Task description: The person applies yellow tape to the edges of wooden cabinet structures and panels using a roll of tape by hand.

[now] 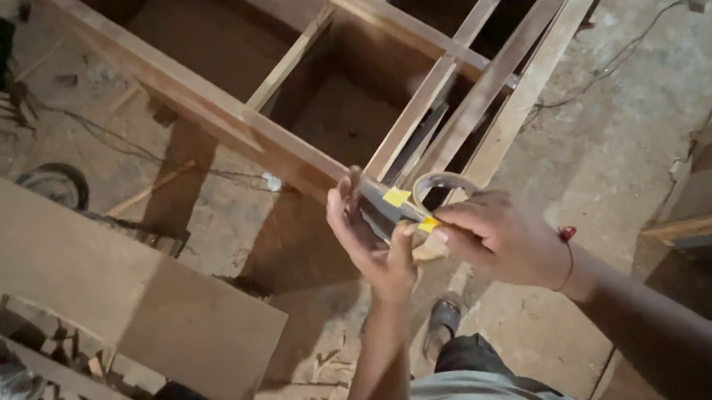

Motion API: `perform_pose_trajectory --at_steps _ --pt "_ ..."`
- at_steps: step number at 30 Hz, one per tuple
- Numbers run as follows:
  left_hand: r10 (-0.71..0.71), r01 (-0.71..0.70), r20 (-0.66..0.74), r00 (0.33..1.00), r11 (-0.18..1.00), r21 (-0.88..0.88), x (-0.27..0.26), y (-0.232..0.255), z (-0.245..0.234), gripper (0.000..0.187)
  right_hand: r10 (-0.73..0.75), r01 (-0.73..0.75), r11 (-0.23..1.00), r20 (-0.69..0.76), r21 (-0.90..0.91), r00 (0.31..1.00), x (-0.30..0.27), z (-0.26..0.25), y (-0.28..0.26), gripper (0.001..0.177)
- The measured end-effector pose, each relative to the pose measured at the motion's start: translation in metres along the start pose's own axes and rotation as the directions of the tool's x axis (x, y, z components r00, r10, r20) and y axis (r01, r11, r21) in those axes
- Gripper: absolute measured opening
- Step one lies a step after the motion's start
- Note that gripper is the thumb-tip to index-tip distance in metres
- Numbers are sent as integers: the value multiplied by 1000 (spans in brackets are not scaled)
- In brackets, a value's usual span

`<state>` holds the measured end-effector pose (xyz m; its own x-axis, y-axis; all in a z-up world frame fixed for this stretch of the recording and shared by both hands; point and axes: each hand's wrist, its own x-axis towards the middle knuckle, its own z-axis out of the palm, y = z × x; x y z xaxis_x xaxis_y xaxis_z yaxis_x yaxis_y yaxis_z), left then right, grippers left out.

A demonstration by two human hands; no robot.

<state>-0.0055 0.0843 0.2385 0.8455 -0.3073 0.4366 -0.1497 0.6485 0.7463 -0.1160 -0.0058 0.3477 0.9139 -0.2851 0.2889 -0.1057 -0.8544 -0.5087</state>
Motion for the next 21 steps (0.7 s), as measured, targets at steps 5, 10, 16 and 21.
perform_pose_trajectory --at_steps 5,10,16,21 --pt "-90 82 92 992 992 96 6 -14 -18 76 -16 14 995 26 103 1000 0 3 16 15" --pt "1 -4 14 1000 964 267 -3 -20 -6 71 -99 78 972 81 221 992 4 -2 31 18" --pt "163 -220 213 963 935 279 12 -7 -13 95 -187 158 961 113 225 976 17 -3 27 16" --pt "131 -223 220 967 853 472 14 -10 -28 85 -3 -5 994 83 106 997 7 18 34 13"
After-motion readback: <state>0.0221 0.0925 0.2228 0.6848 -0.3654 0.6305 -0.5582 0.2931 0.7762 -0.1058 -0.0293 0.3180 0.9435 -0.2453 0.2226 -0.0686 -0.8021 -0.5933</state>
